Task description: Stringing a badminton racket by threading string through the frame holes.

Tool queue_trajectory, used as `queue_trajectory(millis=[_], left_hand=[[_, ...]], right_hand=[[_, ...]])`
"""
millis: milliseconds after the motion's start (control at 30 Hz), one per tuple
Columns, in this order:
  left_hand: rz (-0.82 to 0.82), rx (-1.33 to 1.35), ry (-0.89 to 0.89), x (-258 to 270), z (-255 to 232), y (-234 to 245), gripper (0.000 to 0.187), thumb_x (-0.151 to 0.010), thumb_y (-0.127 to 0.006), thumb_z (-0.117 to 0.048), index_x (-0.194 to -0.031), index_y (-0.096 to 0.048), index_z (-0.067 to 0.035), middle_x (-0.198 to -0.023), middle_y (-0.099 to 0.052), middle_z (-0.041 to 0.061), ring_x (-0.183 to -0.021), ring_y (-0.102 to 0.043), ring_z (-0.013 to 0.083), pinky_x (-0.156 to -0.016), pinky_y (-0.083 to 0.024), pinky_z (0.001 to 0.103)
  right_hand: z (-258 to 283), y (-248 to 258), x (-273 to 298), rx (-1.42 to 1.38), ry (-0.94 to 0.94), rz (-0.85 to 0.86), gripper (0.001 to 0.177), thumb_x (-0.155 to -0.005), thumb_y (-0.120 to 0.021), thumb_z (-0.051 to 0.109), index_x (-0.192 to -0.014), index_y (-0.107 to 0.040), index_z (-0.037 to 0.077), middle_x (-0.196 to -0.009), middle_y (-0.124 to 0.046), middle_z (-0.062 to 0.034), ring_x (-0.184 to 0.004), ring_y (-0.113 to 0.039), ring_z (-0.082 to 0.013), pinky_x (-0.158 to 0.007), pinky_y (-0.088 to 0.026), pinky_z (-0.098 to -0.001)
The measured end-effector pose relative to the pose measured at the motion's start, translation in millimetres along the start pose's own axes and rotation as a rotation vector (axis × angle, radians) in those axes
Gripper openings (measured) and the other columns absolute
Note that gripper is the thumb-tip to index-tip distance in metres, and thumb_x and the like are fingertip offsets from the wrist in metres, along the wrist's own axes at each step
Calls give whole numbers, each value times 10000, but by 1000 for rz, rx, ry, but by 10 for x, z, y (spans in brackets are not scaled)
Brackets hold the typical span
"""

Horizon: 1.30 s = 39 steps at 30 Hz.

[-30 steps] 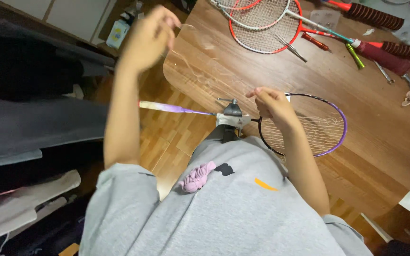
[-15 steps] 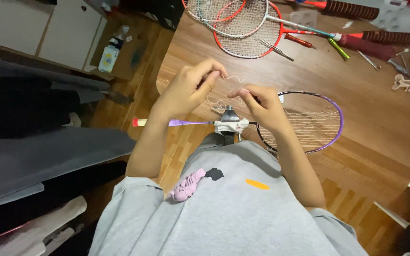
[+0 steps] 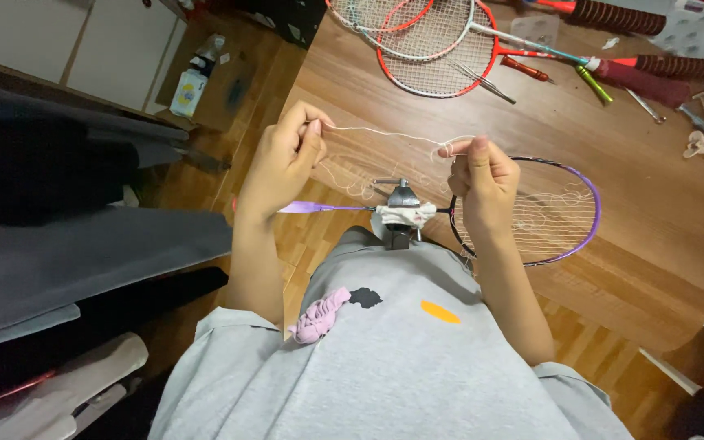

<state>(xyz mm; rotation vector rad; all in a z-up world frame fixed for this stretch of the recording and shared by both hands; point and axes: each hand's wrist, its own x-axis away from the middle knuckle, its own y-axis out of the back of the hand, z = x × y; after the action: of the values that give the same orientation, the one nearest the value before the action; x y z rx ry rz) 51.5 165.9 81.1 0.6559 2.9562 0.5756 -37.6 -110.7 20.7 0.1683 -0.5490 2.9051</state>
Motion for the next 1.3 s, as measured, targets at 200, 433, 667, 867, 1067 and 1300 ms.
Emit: queue_trajectory(millis=[200, 433, 667, 867, 1067, 1300], left_hand=[[49, 7, 52, 34, 115, -18, 134, -1103, -483, -91, -1095, -601, -27, -687, -598, 23, -637, -559, 67, -583, -448, 250], [-92, -248, -406, -58, -314, -499, 383, -973, -626, -117, -1314, -523, 25, -1262, -612, 237, -1186, -611, 346, -1019, -483, 416], [55, 181, -245, -24, -151, -912, 279, -947, -794, -141, -1191, -674, -81, -1154, -729, 48, -1109, -718, 186, -1156, -497, 412], [12, 237, -303, 36, -351, -885, 98, -954, -777, -100, -1029, -725, -65, -1016, -759, 33, -972, -736, 160, -1158, -480, 437], [-8, 274, -229, 61, -500, -840, 98, -931, -776, -94, -997, -709, -65, -991, -733, 26, -967, -717, 153, -920, -563, 314], [-98, 329, -190, 206, -472, -1055, 109, -906, -766, -92, -997, -717, -54, -991, -742, 16, -965, -710, 94, -902, -569, 279]], right_hand=[[16, -91, 47, 139, 130, -16, 432, -1159, -495, 346, -945, -644, 2, -691, -436, 61, -583, -312, -29, -522, -229, -239], [1, -152, 52, 253, 130, 6, 422, -1164, -472, 313, -875, -578, 24, -692, -448, 58, -599, -315, -25, -538, -238, -225], [104, -184, 87, 498, 305, 27, 413, -1176, -483, 264, -868, -565, 0, -742, -537, 7, -666, -436, -55, -604, -361, -247], [258, -89, 197, 583, 402, 59, 397, -1179, -483, 236, -865, -535, 0, -767, -568, -24, -670, -477, -80, -622, -396, -253], [281, -86, 136, 132, 161, 63, 370, -1170, -491, 232, -839, -491, 68, -749, -552, -11, -609, -416, -50, -547, -341, -203], [523, -145, 156, 72, 123, -22, 242, -1086, -635, 50, -900, -482, 79, -862, -672, -73, -661, -515, -44, -550, -365, -194]])
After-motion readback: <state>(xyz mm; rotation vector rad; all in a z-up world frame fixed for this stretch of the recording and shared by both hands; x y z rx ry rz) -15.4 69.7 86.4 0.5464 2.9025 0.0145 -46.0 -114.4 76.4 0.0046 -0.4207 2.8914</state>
